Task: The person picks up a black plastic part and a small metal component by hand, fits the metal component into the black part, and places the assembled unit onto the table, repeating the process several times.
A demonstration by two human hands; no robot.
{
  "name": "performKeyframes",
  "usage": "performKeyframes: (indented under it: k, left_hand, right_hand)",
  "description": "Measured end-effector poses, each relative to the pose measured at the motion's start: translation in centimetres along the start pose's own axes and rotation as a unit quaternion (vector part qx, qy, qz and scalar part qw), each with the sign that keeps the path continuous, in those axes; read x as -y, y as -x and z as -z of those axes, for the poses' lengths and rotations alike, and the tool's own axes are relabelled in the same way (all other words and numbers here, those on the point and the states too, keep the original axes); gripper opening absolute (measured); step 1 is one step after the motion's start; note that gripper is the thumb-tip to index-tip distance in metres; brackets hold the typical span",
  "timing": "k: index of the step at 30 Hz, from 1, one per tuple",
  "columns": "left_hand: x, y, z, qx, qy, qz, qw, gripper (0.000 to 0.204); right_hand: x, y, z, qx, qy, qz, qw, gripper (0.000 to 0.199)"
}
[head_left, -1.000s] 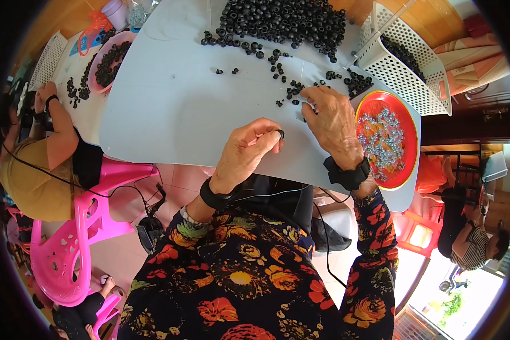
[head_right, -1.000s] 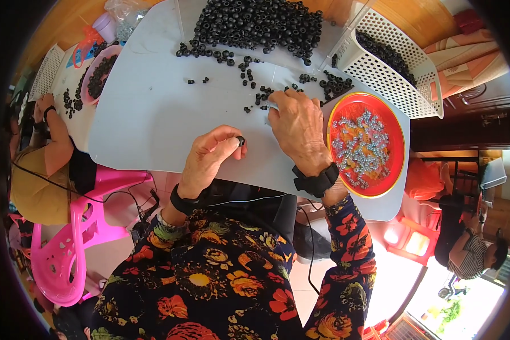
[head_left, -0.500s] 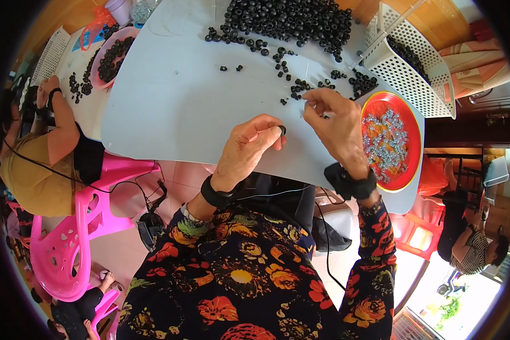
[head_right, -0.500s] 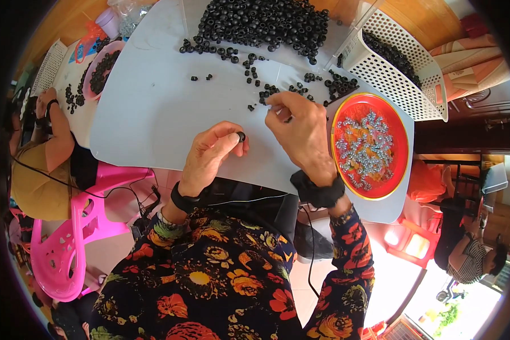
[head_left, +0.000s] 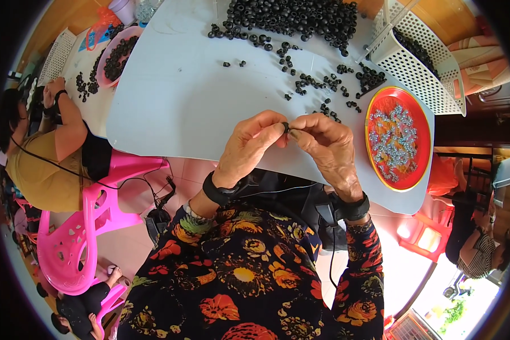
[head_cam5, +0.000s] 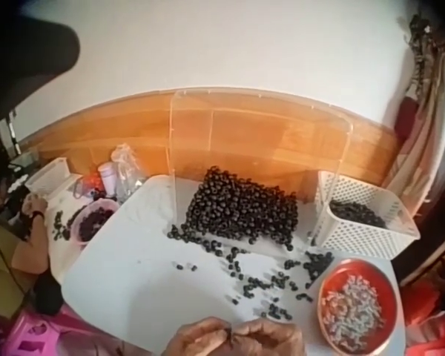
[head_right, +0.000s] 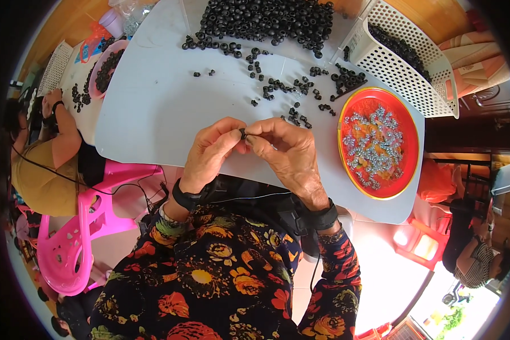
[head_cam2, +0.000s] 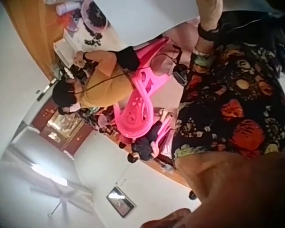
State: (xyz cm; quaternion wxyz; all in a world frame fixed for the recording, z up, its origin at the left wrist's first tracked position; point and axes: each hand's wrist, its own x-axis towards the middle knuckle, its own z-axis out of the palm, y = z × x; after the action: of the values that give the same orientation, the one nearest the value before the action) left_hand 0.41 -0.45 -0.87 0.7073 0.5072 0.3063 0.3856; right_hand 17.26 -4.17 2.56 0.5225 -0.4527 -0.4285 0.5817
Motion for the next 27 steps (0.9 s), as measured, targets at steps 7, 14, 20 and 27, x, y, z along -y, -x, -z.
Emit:
performKeyframes:
  k: [7,14,20,27]
  left_hand:
    - [0.0,-0.1,0.0,0.025,-0.028,-0.014,0.999,0.027]
    - [-0.3,-0.1,-0.4,0.008,-0.022,-0.020,1.000,0.025]
    - [-0.1,-0.2,-0.3,0.016,-0.001,-0.018,1.000,0.026]
    - [0.2,-0.1,-0.2,0.008,0.019,-0.027,0.999,0.021]
  right_hand:
    - [-1.4,0.1,0.9,-0.015,0.046,0.026,0.998,0.011]
    - [-0.9,0.2,-0.1,-0.016,-0.027,0.013,0.999,0.010]
    - [1.0,-1.7,0.8,-0.119,0.400,0.126,0.900,0.016]
    - [-0.1,-4.9,1.8,-0.086,0.602,0.182,0.772,0.016]
